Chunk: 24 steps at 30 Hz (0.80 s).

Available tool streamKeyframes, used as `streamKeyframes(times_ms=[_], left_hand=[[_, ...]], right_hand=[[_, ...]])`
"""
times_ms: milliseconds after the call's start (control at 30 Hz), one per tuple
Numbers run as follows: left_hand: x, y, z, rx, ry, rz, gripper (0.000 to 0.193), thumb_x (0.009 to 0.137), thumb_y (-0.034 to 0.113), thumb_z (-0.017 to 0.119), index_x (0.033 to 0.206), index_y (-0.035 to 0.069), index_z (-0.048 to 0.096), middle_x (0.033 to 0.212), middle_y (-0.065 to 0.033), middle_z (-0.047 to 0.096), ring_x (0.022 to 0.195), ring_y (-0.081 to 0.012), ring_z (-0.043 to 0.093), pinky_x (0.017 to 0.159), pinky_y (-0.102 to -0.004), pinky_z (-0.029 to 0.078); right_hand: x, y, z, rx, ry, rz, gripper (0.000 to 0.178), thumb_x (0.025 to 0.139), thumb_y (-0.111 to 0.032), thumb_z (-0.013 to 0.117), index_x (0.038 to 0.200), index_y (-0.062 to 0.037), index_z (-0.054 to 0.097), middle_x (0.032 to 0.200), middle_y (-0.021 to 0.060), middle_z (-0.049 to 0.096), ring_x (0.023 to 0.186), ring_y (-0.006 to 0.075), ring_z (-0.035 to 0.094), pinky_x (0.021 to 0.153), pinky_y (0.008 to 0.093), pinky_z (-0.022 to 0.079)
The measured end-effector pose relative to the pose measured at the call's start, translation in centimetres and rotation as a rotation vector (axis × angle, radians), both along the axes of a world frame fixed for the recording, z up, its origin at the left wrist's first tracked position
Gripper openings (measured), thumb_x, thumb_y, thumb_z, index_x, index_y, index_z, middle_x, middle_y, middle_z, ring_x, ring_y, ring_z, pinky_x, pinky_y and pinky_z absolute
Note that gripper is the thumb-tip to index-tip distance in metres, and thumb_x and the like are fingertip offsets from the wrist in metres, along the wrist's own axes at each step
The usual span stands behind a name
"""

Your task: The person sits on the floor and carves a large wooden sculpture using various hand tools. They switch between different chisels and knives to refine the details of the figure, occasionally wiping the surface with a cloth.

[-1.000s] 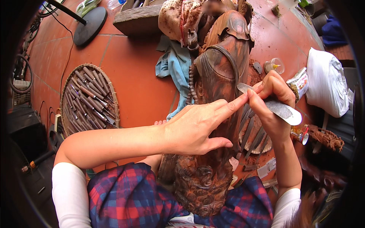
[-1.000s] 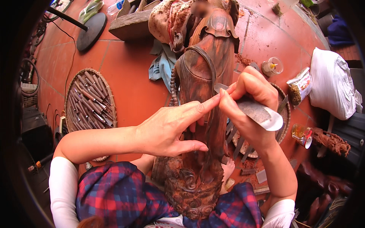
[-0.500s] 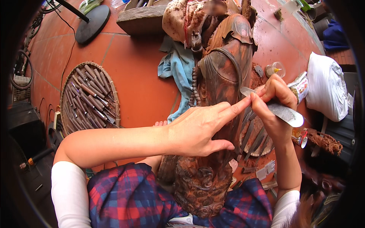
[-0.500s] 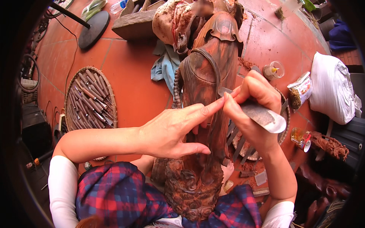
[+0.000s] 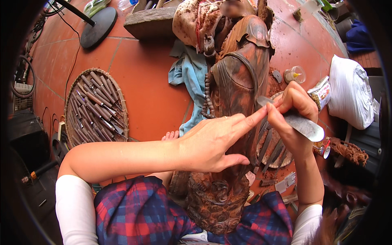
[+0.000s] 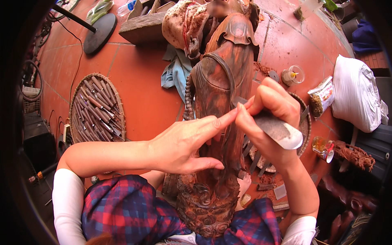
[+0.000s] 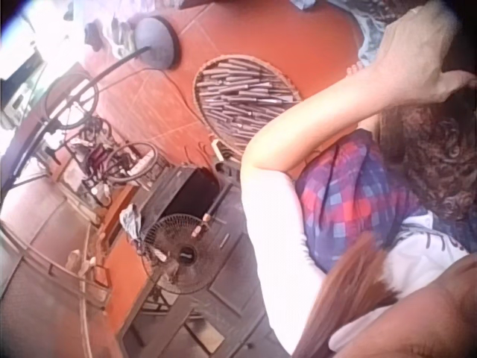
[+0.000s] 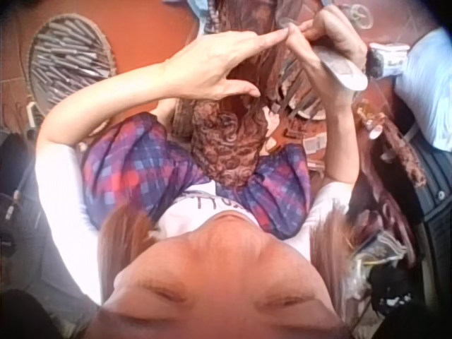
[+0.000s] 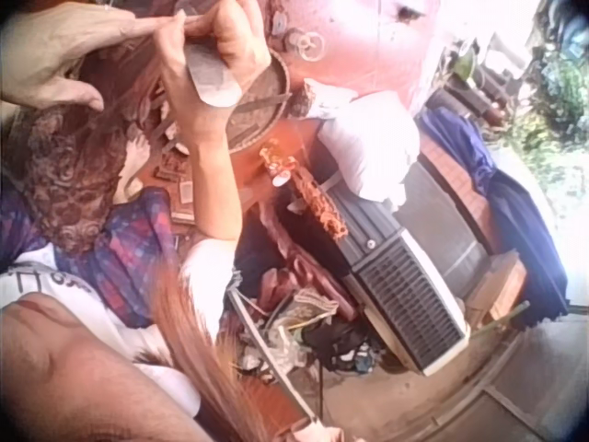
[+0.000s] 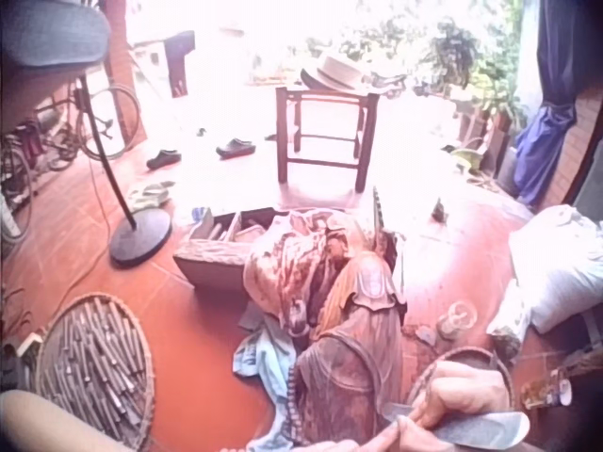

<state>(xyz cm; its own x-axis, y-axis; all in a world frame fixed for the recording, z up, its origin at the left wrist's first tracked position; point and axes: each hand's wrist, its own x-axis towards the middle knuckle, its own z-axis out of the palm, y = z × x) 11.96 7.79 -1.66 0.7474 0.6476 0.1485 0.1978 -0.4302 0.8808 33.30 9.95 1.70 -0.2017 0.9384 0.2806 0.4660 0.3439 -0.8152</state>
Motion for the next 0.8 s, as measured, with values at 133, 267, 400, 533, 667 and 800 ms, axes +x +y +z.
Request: streamKeyframes(times_ms=[133,267,400,533,667,800], left_hand=[[-0.3,-0.4,-0.3,0.035,0.061,0.003,0.101,0.077,0.028,0.080,0.155,0.002,0.022,0.098,-0.0133,0.057,0.086,-0.0302,0.060,0.078,-0.0401,0.051],[-0.1,0.1,0.2,-0.028,0.038,-0.014,0.102,0.077,0.027,0.081,0.156,0.002,0.020,0.098,-0.0129,0.056,0.087,-0.0300,0.060,0.078,-0.0402,0.051],[-0.2,-0.1,-0.5,0.041,0.008,0.011,0.103,0.077,0.027,0.081,0.156,0.002,0.019,0.098,-0.0126,0.057,0.084,-0.0284,0.060,0.075,-0.0392,0.052],[-0.1,0.2,-0.1,0.008,-0.012,0.006,0.103,0.077,0.027,0.081,0.156,0.002,0.020,0.099,-0.0130,0.057,0.084,-0.0277,0.061,0.074,-0.0387,0.052],[-0.1,0.1,-0.2,-0.011,0.024,-0.008,0.103,0.077,0.028,0.081,0.156,0.002,0.020,0.099,-0.0135,0.057,0.085,-0.0279,0.061,0.074,-0.0388,0.052],[0.0,0.1,-0.1,0.013,0.002,0.012,0.102,0.077,0.028,0.081,0.155,0.002,0.020,0.098,-0.0133,0.056,0.084,-0.0292,0.061,0.073,-0.0393,0.052]], right_hand=[[0.2,-0.7,-0.6,0.020,-0.013,0.036,0.028,0.073,0.006,0.072,0.064,-0.0008,0.046,0.068,0.0056,0.049,0.060,0.0132,0.056,0.056,0.0249,0.044],[-0.3,-0.1,-0.1,-0.004,0.036,-0.019,0.028,0.073,0.007,0.071,0.064,-0.0007,0.046,0.068,0.0054,0.048,0.060,0.0130,0.056,0.056,0.0250,0.043],[-0.2,-0.6,-0.3,0.035,-0.034,0.010,0.026,0.072,0.007,0.070,0.064,-0.0007,0.047,0.067,0.0058,0.049,0.060,0.0134,0.055,0.056,0.0254,0.043],[-0.7,-0.1,0.2,0.011,0.011,-0.041,0.027,0.073,0.008,0.070,0.064,-0.0004,0.046,0.066,0.0053,0.047,0.059,0.0134,0.054,0.055,0.0251,0.043],[-0.5,-0.6,-0.3,0.056,-0.038,-0.013,0.027,0.072,0.008,0.071,0.064,-0.0010,0.046,0.066,0.0053,0.047,0.057,0.0134,0.052,0.054,0.0260,0.043],[-0.6,-0.3,0.1,0.004,-0.013,-0.038,0.028,0.074,0.008,0.071,0.065,-0.0003,0.046,0.068,0.0049,0.047,0.060,0.0126,0.055,0.057,0.0253,0.045]])
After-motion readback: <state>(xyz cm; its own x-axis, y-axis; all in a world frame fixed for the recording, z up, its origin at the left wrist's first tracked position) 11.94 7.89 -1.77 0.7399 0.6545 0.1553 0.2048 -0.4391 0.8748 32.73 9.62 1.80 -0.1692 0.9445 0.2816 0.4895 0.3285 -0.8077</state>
